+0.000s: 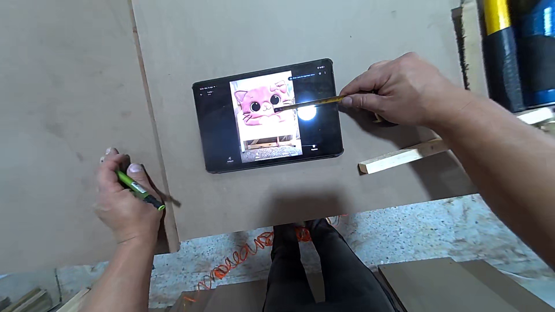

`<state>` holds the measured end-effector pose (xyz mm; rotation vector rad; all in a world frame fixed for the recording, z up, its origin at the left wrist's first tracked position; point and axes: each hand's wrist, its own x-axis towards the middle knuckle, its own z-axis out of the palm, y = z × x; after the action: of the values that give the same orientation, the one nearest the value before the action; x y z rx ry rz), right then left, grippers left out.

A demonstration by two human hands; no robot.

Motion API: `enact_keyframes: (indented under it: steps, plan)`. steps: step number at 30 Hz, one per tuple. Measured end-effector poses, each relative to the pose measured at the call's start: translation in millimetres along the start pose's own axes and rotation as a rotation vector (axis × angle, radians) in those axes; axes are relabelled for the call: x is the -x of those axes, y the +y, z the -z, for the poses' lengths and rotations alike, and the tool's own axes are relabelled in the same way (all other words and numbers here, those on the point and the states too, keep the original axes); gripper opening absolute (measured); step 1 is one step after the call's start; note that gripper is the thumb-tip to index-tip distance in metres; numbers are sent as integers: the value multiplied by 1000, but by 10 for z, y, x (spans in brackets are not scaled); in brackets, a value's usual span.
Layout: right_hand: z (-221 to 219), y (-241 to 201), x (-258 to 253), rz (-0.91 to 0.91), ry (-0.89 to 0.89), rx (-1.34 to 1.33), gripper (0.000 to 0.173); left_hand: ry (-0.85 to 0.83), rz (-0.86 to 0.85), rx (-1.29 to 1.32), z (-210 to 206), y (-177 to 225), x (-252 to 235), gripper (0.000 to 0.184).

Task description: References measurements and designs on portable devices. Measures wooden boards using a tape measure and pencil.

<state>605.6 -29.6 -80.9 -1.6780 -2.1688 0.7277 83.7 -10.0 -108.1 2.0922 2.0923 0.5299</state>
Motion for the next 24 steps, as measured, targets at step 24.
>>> enact_keyframes:
  steps: [24]
  plan:
    - [-47,-50,-3,-30,14,58,28,-8,20,-1,-5,-5,-15,51]
